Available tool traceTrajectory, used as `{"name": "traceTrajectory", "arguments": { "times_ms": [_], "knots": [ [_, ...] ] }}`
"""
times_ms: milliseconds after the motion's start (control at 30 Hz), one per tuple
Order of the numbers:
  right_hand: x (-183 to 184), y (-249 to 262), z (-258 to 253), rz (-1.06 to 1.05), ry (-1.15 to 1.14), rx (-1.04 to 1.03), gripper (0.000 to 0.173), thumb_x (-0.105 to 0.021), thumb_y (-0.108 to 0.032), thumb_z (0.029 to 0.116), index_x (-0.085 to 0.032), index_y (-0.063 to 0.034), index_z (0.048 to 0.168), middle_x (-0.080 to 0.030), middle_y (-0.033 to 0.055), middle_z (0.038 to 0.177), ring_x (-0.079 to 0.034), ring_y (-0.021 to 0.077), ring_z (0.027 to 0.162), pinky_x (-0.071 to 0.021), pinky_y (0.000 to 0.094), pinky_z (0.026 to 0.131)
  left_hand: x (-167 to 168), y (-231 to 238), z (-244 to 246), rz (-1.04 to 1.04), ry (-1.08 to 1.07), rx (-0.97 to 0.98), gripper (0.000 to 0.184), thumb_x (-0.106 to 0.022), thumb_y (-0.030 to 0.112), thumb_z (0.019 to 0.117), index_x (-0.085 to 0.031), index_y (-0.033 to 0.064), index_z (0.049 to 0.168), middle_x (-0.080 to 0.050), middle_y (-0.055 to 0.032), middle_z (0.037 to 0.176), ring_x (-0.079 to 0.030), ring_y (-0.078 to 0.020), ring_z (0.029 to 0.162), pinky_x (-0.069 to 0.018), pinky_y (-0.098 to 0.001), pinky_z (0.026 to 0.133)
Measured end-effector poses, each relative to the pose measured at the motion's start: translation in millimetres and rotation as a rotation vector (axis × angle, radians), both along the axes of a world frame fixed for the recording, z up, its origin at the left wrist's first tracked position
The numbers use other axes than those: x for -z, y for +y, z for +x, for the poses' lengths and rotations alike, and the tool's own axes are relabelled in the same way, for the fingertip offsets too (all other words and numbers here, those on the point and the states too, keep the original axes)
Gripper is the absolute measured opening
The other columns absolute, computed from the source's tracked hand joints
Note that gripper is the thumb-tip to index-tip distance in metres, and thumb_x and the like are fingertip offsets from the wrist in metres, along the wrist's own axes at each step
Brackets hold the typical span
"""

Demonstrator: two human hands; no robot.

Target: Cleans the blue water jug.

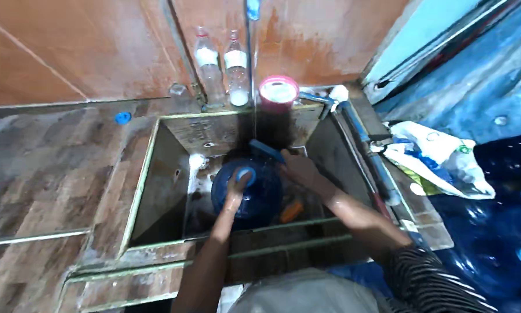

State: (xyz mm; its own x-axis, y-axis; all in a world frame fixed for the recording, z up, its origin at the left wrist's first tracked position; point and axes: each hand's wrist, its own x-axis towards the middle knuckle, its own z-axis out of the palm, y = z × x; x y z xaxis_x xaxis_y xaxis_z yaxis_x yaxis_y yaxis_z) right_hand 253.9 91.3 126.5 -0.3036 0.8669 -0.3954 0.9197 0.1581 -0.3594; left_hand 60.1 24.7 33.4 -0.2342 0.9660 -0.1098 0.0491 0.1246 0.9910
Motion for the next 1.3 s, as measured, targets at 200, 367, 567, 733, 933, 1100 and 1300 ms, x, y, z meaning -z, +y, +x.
{"name": "traceTrajectory", "arguments": {
  "times_ms": [200, 367, 567, 733, 933, 1100, 1300],
  "knots": [
    [106.8, -11.0, 88.8, -0.305, -0.35, 0.223, 0.052, -0.048, -0.028, 0.1085, -0.042, -0.0023, 0.153, -0.053, 0.0298, 0.145, -0.052, 0.0479, 0.134, -0.0427, 0.0636, 0.107, -11.2, 4.7, 7.4, 0.266, 0.328, -0.029, 0.048, -0.053, 0.022, 0.0958, -0.059, -0.0039, 0.136, -0.055, -0.0207, 0.147, -0.039, -0.038, 0.145, -0.0244, -0.0537, 0.122],
    [98.8, -30.4, 86.2, -0.363, -0.236, 0.204, 0.044, -0.05, -0.022, 0.1072, -0.053, 0.0042, 0.143, -0.052, 0.0274, 0.148, -0.049, 0.0432, 0.139, -0.039, 0.0596, 0.112, -52.6, -4.1, 48.8, 0.117, -0.149, 0.201, 0.033, -0.045, 0.009, 0.1037, -0.052, -0.0054, 0.132, -0.069, -0.0102, 0.107, -0.071, -0.0147, 0.091, -0.0615, -0.0322, 0.084],
    [35.2, -69.6, 45.0, 0.281, 0.605, 0.01, 0.029, -0.062, -0.015, 0.1, -0.071, 0.0069, 0.118, -0.069, 0.0253, 0.118, -0.069, 0.0338, 0.107, -0.0544, 0.0433, 0.098, -36.0, -6.2, 81.8, -0.308, -0.652, 0.175, 0.064, -0.013, 0.047, 0.1119, -0.058, 0.0035, 0.122, -0.07, -0.01, 0.092, -0.071, -0.0199, 0.08, -0.0615, -0.0354, 0.07],
    [29.6, -78.4, 40.1, 0.251, 0.604, 0.021, 0.031, -0.062, -0.016, 0.0998, -0.068, 0.0102, 0.115, -0.067, 0.0279, 0.119, -0.068, 0.035, 0.107, -0.0539, 0.0431, 0.097, -42.5, -14.0, 104.8, -0.261, -0.704, 0.127, 0.057, -0.017, 0.039, 0.1132, -0.061, 0.0039, 0.112, -0.069, -0.0046, 0.086, -0.068, -0.0119, 0.075, -0.0583, -0.0271, 0.067],
    [20.1, -81.5, 42.2, 0.197, 0.594, 0.002, 0.033, -0.065, -0.018, 0.0996, -0.068, 0.0104, 0.117, -0.068, 0.0276, 0.114, -0.068, 0.0348, 0.103, -0.0538, 0.0435, 0.095, -48.0, -22.4, 113.0, -0.251, -0.681, -0.015, 0.05, -0.024, 0.034, 0.1136, -0.063, 0.0042, 0.101, -0.066, -0.0028, 0.077, -0.064, -0.0096, 0.067, -0.055, -0.0244, 0.061],
    [18.2, -80.7, 33.2, 0.093, 0.55, -0.046, 0.038, -0.059, -0.019, 0.1025, -0.063, 0.0051, 0.132, -0.067, 0.0236, 0.121, -0.066, 0.0327, 0.11, -0.0508, 0.0441, 0.101, -47.1, -32.2, 112.9, -0.247, -0.47, -0.156, 0.042, -0.032, 0.032, 0.113, -0.064, 0.0054, 0.103, -0.063, -0.0032, 0.081, -0.062, -0.0107, 0.072, -0.0532, -0.0286, 0.066],
    [29.7, -77.7, 20.3, 0.056, 0.553, -0.065, 0.031, -0.051, -0.006, 0.1026, -0.063, 0.0059, 0.129, -0.065, 0.0246, 0.126, -0.065, 0.0343, 0.114, -0.0505, 0.0459, 0.102, -45.4, -42.1, 113.0, -0.161, -0.459, -0.232, 0.041, -0.029, 0.028, 0.1138, -0.06, 0.0031, 0.105, -0.061, -0.0017, 0.078, -0.06, -0.0079, 0.067, -0.053, -0.0242, 0.063]
  ]
}}
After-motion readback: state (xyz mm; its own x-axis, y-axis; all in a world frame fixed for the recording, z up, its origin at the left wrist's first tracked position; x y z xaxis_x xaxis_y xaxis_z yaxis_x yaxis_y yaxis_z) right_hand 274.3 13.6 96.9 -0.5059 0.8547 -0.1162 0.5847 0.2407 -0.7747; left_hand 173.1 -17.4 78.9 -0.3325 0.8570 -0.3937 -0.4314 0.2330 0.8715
